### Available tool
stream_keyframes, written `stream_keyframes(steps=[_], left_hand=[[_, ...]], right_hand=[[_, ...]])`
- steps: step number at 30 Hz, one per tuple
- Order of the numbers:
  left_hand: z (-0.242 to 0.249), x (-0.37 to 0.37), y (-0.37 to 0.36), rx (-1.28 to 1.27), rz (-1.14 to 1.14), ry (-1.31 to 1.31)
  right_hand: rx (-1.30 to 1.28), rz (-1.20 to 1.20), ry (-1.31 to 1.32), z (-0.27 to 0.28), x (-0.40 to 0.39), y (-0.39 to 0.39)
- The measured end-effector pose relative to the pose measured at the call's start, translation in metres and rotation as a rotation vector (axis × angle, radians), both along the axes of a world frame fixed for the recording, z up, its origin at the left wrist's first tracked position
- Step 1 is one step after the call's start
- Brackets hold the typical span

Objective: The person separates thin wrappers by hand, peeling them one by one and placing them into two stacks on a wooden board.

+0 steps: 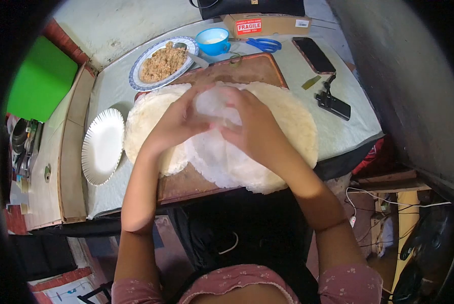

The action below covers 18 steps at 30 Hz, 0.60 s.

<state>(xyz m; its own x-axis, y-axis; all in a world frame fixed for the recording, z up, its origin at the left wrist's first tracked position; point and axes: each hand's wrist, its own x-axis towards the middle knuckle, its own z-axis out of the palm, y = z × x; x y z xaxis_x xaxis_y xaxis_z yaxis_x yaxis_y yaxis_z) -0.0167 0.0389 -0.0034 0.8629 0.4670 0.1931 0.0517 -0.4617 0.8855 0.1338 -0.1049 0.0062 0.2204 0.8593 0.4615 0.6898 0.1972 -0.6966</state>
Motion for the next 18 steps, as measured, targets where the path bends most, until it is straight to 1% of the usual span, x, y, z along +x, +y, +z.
stream_keyframes(steps=[1, 2, 4, 5, 8, 11, 13, 15, 17, 18], left_hand=[[-0.003, 0.003, 0.003, 0.152, 0.027, -0.037], [-0.007, 0.006, 0.006, 0.068, 0.035, -0.117], [-0.011, 0.011, 0.011, -0.098, 0.051, -0.280], [-0.012, 0.010, 0.013, -0.178, 0.043, -0.280], [-0.010, -0.003, 0.020, 0.101, 0.070, 0.040], [0.013, -0.013, 0.014, 0.037, 0.049, 0.234], [0.005, -0.016, 0.019, 0.280, -0.118, 0.023], [0.003, -0.017, 0.019, 0.306, -0.205, -0.075], [0.008, -0.016, 0.015, 0.110, -0.180, -0.066], [0.009, -0.015, 0.014, 0.008, -0.147, -0.071]], right_hand=[[0.018, 0.035, -0.058, 0.002, -0.003, -0.004], [0.036, 0.068, -0.115, 0.004, -0.005, -0.006], [0.019, 0.281, -0.164, -0.004, 0.007, -0.007], [0.010, 0.388, -0.188, -0.006, 0.013, -0.007], [-0.061, 0.467, -0.150, -0.003, 0.021, -0.010], [-0.173, 0.310, -0.087, 0.009, 0.016, -0.021], [-0.088, 0.250, -0.205, 0.002, 0.022, -0.023], [-0.029, 0.193, -0.347, -0.001, 0.028, -0.026], [0.003, 0.138, -0.513, -0.002, 0.034, -0.029], [0.012, 0.114, -0.549, -0.003, 0.035, -0.028]])
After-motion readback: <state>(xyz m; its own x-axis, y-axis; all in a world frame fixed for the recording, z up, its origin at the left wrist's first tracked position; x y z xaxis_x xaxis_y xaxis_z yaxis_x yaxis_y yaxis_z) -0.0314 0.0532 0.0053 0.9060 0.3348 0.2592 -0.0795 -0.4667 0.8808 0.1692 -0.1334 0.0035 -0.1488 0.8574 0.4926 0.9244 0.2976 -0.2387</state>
